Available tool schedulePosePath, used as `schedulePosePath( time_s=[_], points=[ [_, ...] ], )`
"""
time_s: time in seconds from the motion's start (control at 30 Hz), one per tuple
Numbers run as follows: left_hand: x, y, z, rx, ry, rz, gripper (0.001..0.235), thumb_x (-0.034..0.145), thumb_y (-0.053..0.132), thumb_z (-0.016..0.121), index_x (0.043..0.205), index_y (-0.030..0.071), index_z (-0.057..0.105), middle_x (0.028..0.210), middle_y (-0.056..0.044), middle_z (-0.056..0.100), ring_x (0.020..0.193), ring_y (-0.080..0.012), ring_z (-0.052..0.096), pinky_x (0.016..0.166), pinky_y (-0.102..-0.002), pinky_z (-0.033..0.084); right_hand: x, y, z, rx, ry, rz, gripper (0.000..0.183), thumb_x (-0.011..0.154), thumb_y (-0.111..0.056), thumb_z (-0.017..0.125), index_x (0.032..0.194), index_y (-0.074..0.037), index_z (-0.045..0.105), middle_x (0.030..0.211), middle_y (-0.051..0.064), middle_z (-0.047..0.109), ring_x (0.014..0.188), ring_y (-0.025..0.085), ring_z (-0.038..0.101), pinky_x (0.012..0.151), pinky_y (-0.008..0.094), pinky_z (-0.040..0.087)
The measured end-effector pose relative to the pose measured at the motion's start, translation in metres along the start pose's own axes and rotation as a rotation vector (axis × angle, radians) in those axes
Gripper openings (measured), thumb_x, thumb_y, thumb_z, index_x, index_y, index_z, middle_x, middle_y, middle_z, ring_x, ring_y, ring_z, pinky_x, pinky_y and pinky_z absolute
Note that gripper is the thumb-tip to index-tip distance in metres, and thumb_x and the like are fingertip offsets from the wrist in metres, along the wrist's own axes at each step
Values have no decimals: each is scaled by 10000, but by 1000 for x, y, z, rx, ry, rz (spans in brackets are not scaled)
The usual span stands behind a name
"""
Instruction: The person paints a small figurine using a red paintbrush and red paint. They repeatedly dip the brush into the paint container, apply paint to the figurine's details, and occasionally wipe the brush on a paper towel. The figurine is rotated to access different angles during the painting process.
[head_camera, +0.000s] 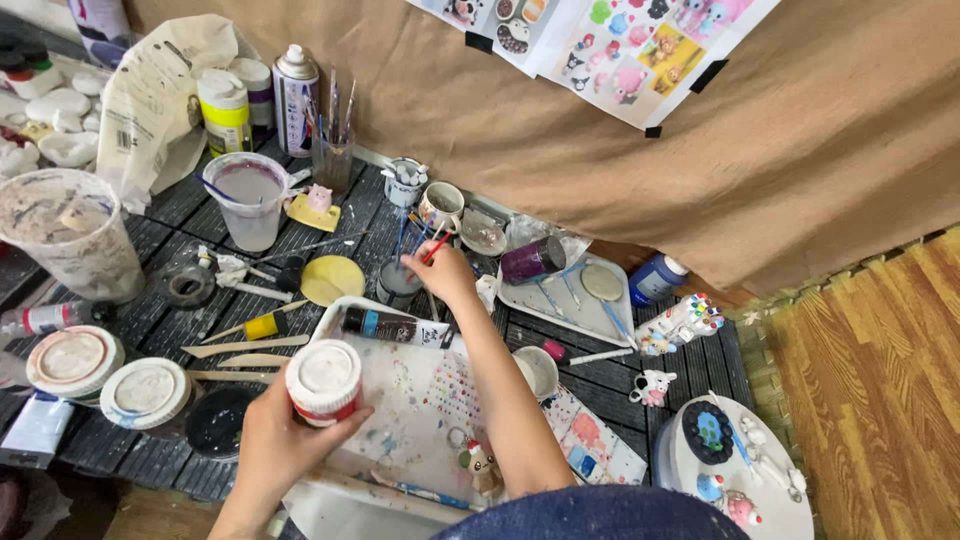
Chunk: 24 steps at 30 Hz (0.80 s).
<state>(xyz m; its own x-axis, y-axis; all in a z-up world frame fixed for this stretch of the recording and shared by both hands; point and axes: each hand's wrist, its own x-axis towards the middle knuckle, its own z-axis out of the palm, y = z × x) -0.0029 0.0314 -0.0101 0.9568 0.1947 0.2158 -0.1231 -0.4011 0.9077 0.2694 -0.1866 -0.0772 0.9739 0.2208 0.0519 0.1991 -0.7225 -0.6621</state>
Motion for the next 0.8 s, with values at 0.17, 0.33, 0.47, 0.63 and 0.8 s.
schedulePosePath(
  time_s=[0.17,0.33,0.47,0.63,0.8],
  points=[
    [12,-6,16,-142,-13,31,665,605,266,938,1164,45,654,965,-112,803,886,-222,796,787,-336,603,2,2,1,131,130,-131,250,921,-314,762,940,-85,665,858,69,765,778,223,731,728,355,570],
    [-3,5,19,-9,55,-8,759,555,273,951,1202,46,627,976,-120,766,897,-228,774,752,-348,590,-18,-8,1,9,88,-107,202,876,-290,729,1027,-161,693,926,16,788,839,208,764,738,355,574],
    [-13,5,18,12,63,-59,695,589,275,947,1180,66,646,988,-111,774,915,-233,772,770,-355,587,-22,-19,-2,-72,80,-91,207,875,-306,728,1007,-148,710,928,23,788,837,231,756,717,366,574],
    [-17,3,19,12,85,-70,765,561,306,953,1212,70,628,1027,-119,765,936,-249,770,781,-359,585,-28,-18,-8,-97,177,-107,231,864,-365,735,982,-167,735,879,15,792,749,225,748,668,355,555],
    [-19,5,18,44,115,-54,946,556,333,949,1343,58,502,1134,-143,724,1012,-285,734,782,-378,575,-31,-5,-9,-120,236,-69,254,867,-429,754,957,-191,761,710,48,732,618,238,707,580,375,522]
  ],
)
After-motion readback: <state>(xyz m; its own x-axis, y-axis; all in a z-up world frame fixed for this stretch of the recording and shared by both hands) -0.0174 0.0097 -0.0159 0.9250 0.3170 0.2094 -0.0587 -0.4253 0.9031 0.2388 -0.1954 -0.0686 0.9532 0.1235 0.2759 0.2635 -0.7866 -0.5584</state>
